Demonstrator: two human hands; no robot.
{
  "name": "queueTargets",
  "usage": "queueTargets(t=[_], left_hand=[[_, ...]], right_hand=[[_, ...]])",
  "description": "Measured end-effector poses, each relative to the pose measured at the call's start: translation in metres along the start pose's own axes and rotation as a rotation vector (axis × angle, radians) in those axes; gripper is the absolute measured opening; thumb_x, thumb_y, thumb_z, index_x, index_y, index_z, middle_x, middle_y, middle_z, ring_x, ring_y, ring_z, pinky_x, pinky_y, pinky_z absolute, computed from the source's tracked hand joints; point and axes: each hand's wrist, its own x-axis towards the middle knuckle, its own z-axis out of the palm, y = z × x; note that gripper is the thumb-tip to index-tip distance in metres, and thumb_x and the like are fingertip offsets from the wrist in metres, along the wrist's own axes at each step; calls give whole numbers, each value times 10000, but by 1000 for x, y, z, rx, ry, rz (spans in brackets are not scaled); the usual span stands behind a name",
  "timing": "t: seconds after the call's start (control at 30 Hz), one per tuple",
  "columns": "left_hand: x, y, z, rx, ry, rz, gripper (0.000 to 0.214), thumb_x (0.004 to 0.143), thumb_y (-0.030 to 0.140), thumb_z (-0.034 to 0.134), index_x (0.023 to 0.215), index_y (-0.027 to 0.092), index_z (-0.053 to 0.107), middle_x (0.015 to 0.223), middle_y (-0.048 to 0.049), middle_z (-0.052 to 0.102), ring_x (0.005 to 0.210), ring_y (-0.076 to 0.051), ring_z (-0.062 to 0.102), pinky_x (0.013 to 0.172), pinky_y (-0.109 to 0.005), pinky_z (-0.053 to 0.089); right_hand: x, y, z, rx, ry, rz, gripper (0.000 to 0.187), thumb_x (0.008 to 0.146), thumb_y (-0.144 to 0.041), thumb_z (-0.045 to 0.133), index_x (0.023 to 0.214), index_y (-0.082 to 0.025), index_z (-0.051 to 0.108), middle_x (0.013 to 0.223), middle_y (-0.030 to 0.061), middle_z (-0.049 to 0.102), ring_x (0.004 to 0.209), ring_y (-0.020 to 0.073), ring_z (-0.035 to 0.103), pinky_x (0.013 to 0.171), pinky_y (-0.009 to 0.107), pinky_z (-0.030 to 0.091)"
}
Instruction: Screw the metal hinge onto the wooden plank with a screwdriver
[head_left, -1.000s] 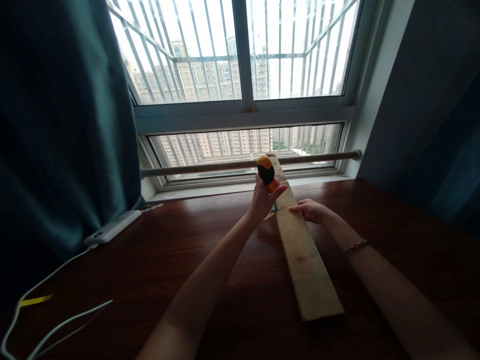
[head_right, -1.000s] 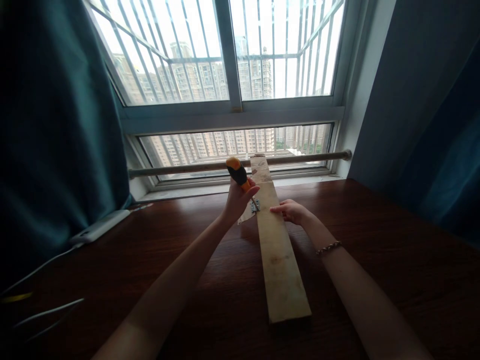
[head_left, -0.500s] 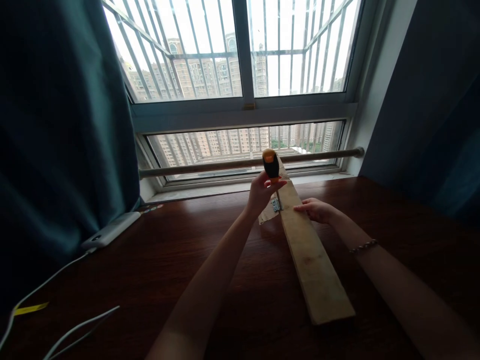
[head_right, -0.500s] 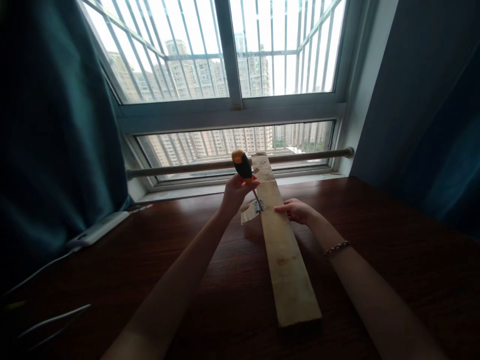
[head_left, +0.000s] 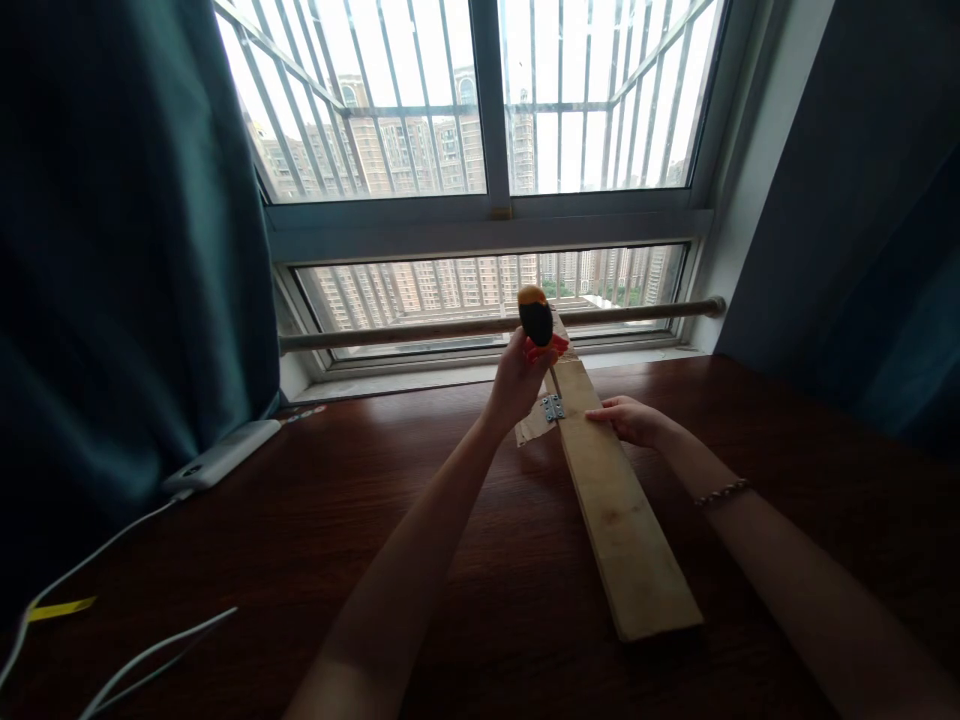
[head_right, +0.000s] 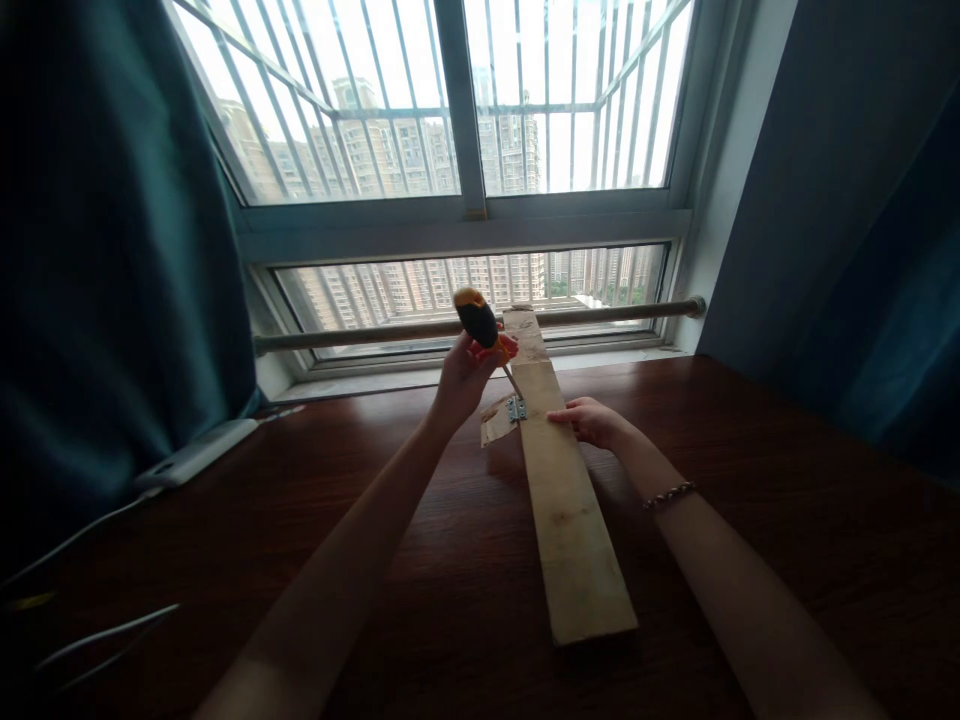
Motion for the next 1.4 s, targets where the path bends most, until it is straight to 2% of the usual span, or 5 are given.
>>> queueTargets(t=[0.17,0.37,0.8,1.07,1.4], left_hand=[[2,3,-3,-59,140,92,214,750,251,619,937,209,523,881,-24,609,857,-155,596,834,-356,462],[-1,-19,-13,46,250,60,186,741,237,621,895,199,523,849,-24,592,823,-147,588,819,-348,458],[-2,-24,-13,23,238,-25,213,724,269,626,875,200,493,846,-20,567,820,-138,574,812,-343,466],[-3,-30,-14,47,245,-42,242,749,292,596,916,214,438,846,-5,527,790,-114,549,739,-284,476],[0,-42,-23,-27,320,-92,288,723,410,609,781,183,441,661,29,516,600,-83,524,593,-243,447]], right_hand=[[0,0,0,5,15,9,290,688,-196,719,943,-72,657,992,138,673,848,225,658,774,304,548],[0,-2,1,15,-24,18,305,696,-195,712,969,-73,651,1004,141,669,851,223,658,770,303,549],[0,-1,1,-7,9,14,297,684,-195,720,951,-82,656,1007,142,668,847,237,659,750,310,557],[2,1,-1,8,23,13,321,671,-198,734,958,-79,655,1008,135,668,847,222,658,778,300,549],[-2,-2,5,67,47,28,246,691,-167,714,905,-60,657,951,137,683,811,206,662,759,289,553]])
